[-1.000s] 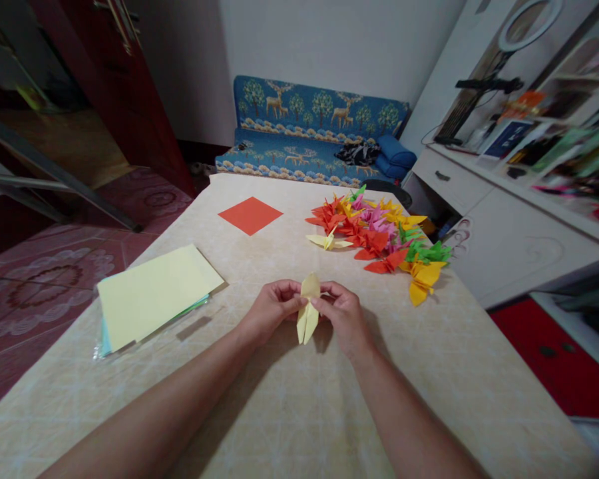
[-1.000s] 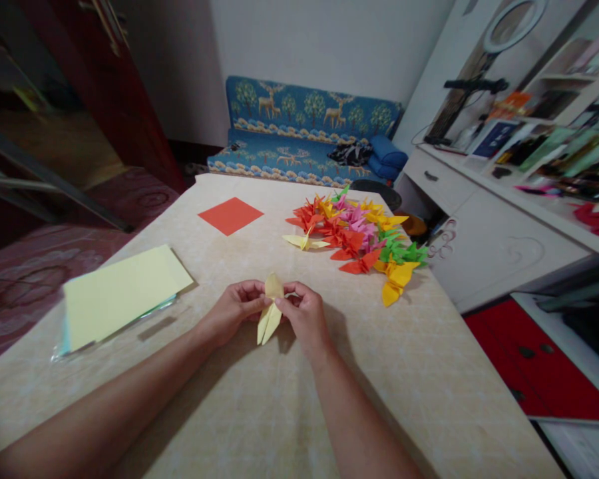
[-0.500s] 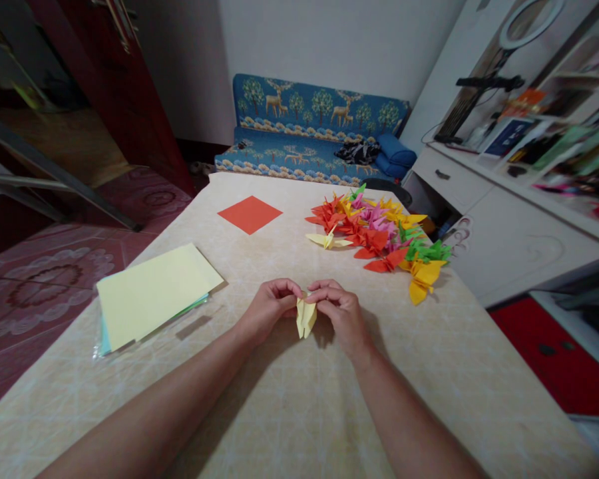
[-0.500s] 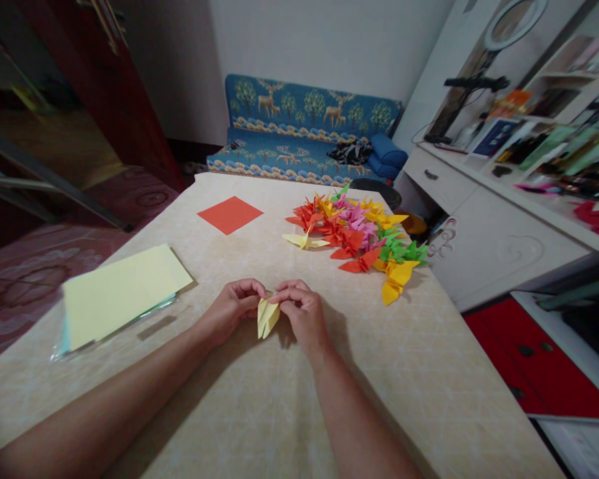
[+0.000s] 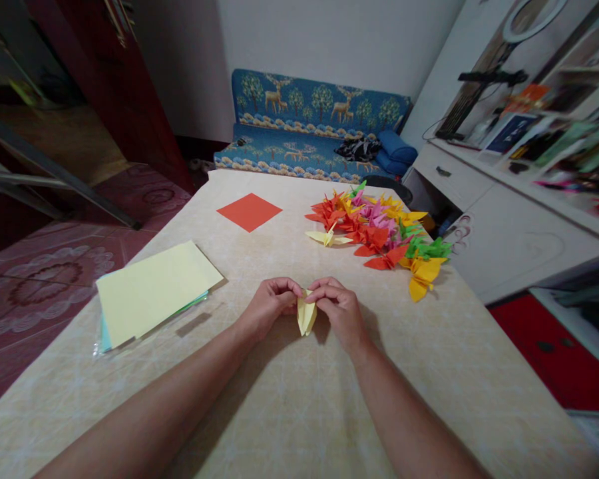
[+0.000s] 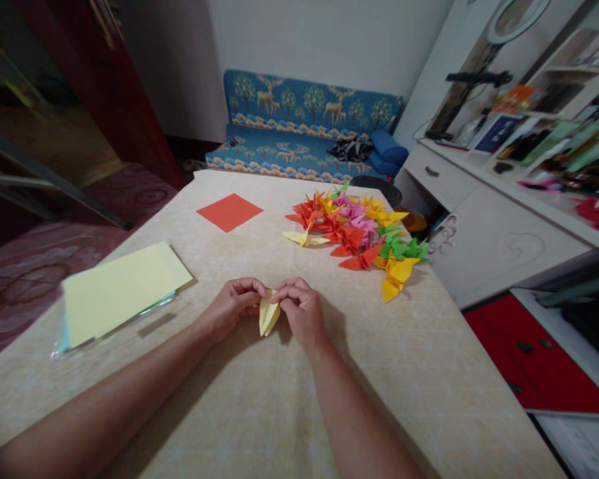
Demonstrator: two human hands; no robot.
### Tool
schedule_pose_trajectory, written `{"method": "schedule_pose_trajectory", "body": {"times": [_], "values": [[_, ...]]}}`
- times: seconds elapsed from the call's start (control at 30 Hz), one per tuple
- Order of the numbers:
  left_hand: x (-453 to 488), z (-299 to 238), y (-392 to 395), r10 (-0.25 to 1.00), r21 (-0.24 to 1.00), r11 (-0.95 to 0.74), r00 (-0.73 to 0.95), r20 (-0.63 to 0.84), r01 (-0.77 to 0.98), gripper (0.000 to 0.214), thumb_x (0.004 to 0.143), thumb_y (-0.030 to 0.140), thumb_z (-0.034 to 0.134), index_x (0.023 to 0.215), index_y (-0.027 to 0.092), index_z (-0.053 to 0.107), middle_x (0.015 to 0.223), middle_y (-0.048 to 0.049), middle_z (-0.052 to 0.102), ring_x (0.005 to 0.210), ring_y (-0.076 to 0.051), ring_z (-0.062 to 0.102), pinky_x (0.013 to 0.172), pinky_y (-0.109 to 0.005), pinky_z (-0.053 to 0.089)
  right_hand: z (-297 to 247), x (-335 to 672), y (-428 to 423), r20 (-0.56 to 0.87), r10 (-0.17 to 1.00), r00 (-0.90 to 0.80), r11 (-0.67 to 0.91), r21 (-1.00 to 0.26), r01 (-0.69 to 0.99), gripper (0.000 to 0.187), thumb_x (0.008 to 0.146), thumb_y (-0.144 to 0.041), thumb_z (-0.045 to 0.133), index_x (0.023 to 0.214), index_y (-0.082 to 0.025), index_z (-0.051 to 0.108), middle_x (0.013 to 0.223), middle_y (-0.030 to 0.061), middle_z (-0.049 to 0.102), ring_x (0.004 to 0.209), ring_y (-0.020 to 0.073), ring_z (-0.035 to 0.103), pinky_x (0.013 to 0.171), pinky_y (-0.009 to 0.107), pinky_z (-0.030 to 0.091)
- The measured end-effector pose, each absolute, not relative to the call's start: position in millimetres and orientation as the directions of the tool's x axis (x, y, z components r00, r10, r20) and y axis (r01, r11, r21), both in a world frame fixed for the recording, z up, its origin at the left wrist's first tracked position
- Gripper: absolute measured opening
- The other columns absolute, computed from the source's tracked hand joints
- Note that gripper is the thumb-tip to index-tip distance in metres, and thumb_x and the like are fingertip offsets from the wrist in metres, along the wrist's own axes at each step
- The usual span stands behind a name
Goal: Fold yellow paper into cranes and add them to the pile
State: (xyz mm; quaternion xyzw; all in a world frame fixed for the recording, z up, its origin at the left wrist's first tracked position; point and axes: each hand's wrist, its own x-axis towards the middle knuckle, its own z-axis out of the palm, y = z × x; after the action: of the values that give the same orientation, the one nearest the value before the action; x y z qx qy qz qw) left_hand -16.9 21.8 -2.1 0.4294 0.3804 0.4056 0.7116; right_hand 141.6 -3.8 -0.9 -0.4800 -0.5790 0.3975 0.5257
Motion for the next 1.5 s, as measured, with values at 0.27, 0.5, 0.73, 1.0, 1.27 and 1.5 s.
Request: {"method": "schedule_pose_trajectory", "body": {"times": [0.27,0.5,0.73,1.0,1.27,1.5], "values": [[-14.1,0.8,22.8,0.924,0.933,0.236,0.36,-0.128,-0.274,0.028,0.061,0.026,0.081,0.075,0.013,0.061,0.069,-0.001,0.065,0.06,-0.009,0.059,0.058,-0.019,0.046,-2.3,141.9,-4.2,0.264,0.964,0.042,0.254,-0.953,0.166,0.019,0.068,-0.012,0.055,0.062,-0.022,0.07,0.084,0.0017,0.059,0.085,0.0162,0.058,0.075,0.026,0.046],[-16.0,1.2,26.7,0.969,0.949,0.019,0.24,0.06,-0.314,0.035,0.06,0.017,0.081,0.087,0.014,0.058,0.072,-0.0001,0.064,0.066,-0.01,0.061,0.065,-0.021,0.049,-2.5,141.1,-5.1,0.127,0.983,0.134,0.125,-0.992,0.022,0.025,0.07,-0.017,0.062,0.095,-0.019,0.064,0.087,0.0024,0.065,0.074,0.0152,0.06,0.065,0.024,0.048],[-15.2,2.0,23.7,0.976,0.956,-0.079,0.173,0.132,-0.284,0.032,0.065,0.018,0.078,0.089,0.014,0.058,0.074,0.0002,0.064,0.066,-0.009,0.06,0.062,-0.018,0.047,1.9,136.1,-9.6,0.1,0.99,0.101,0.105,-0.993,-0.046,0.02,0.076,-0.03,0.064,0.091,-0.018,0.061,0.08,0.0024,0.065,0.069,0.0141,0.061,0.061,0.023,0.048],[-16.0,0.4,24.3,0.97,0.966,-0.064,0.211,0.119,-0.249,0.028,0.065,0.024,0.08,0.085,0.014,0.063,0.075,-0.0026,0.069,0.065,-0.012,0.063,0.061,-0.021,0.048,0.8,134.4,-10.5,0.198,0.971,0.133,0.181,-0.975,0.13,0.017,0.074,-0.026,0.066,0.086,-0.019,0.057,0.075,-0.0007,0.06,0.064,0.0124,0.057,0.056,0.021,0.046],[-15.5,1.6,23.1,0.967,0.965,-0.023,0.239,0.088,-0.262,0.029,0.063,0.027,0.081,0.084,0.014,0.066,0.071,-0.0033,0.07,0.062,-0.013,0.064,0.058,-0.021,0.047,1.0,136.2,-9.8,0.252,0.963,0.094,0.233,-0.956,0.179,0.01,0.076,-0.023,0.063,0.07,-0.017,0.059,0.069,-0.0001,0.057,0.064,0.0128,0.053,0.059,0.022,0.044],[-18.9,5.4,24.8,0.963,0.955,0.029,0.263,0.052,-0.295,0.031,0.065,0.027,0.08,0.089,0.015,0.063,0.073,-0.0029,0.072,0.06,-0.013,0.064,0.059,-0.023,0.048,1.3,132.7,-10.3,0.103,0.988,0.117,0.103,-0.995,0.004,0.019,0.073,-0.03,0.069,0.079,-0.019,0.055,0.064,-0.0029,0.057,0.053,0.0109,0.055,0.048,0.02,0.042]]}}
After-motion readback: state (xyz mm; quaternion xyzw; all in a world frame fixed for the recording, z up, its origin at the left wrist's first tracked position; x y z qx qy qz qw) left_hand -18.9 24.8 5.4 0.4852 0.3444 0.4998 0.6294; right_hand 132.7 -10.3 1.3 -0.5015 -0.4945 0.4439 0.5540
